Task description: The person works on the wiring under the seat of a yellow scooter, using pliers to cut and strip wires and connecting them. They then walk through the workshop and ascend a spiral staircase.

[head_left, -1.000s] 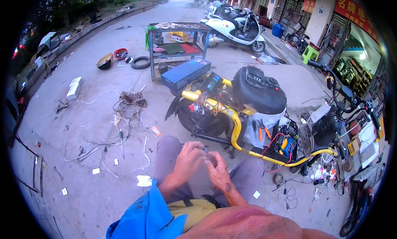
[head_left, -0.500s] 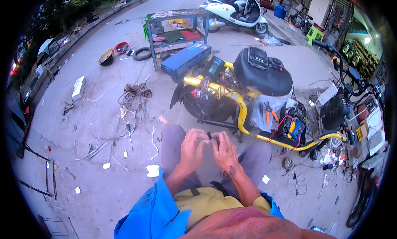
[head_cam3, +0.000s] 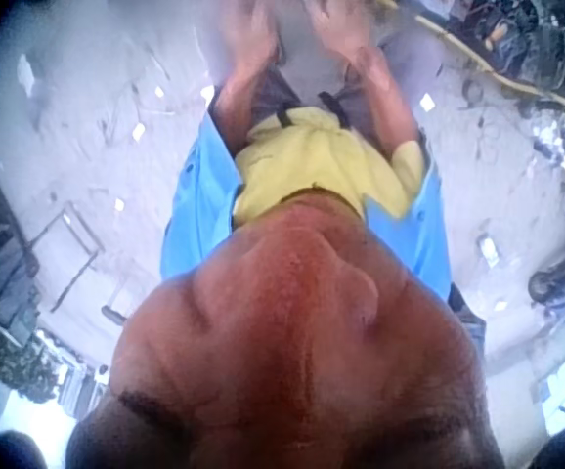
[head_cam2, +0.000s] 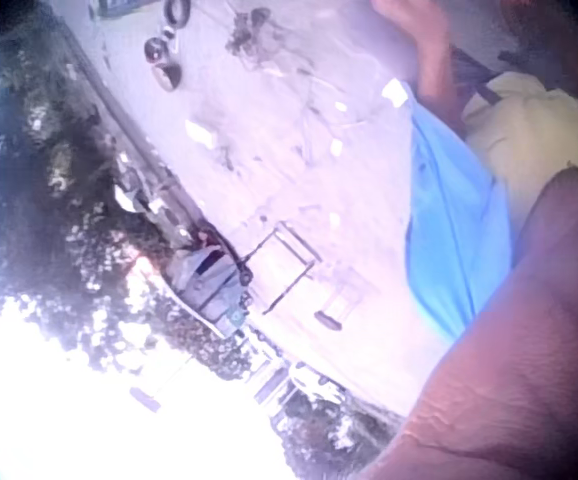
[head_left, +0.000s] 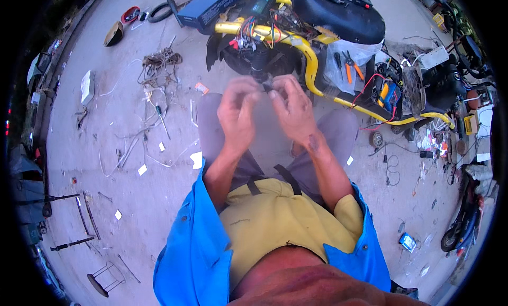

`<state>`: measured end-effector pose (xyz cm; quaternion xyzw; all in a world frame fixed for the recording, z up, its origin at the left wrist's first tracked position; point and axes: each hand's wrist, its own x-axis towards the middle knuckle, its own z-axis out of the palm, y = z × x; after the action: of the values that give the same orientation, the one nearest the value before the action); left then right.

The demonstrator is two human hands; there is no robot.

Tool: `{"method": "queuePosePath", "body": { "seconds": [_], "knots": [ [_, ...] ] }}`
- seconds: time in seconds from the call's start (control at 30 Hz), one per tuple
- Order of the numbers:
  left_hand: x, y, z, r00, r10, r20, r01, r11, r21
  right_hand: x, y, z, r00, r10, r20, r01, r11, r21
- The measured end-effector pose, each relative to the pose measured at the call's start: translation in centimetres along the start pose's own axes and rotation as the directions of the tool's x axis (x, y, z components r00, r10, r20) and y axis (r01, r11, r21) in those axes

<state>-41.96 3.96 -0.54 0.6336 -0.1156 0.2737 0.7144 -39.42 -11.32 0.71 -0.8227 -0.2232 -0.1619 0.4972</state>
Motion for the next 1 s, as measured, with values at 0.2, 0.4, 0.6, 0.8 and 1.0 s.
{"method": "queuePosePath", "body": {
  "seconds": [0.2, 0.4, 0.6, 0.8, 1.0],
  "knots": [
    [2.2, -0.4, 0.5, 0.961, 0.272, 0.043, -0.275, 0.959, 0.073, 2.8, -0.9, -1.2, 0.995, -0.016, -0.094, 0.025, 0.995, 0.095],
    [2.9, -0.6, -1.8, 0.599, 0.648, 0.471, -0.793, 0.397, 0.463, 4.5, -1.3, -1.6, 0.925, -0.272, -0.266, 0.262, 0.962, -0.075],
    [2.8, -2.1, -4.8, 0.593, 0.637, 0.493, -0.788, 0.330, 0.520, 5.0, -2.3, -2.0, 0.869, -0.392, -0.303, 0.360, 0.920, -0.158],
    [3.7, 1.4, -2.0, 0.980, 0.110, 0.163, -0.090, 0.988, -0.126, 5.3, -2.9, -1.6, 0.801, -0.557, -0.218, 0.486, 0.819, -0.305],
    [6.3, 3.3, -0.5, 0.947, 0.007, 0.323, 0.056, 0.981, -0.185, 5.7, -2.5, -1.8, 0.759, -0.637, -0.135, 0.563, 0.746, -0.356]
  ]
}}
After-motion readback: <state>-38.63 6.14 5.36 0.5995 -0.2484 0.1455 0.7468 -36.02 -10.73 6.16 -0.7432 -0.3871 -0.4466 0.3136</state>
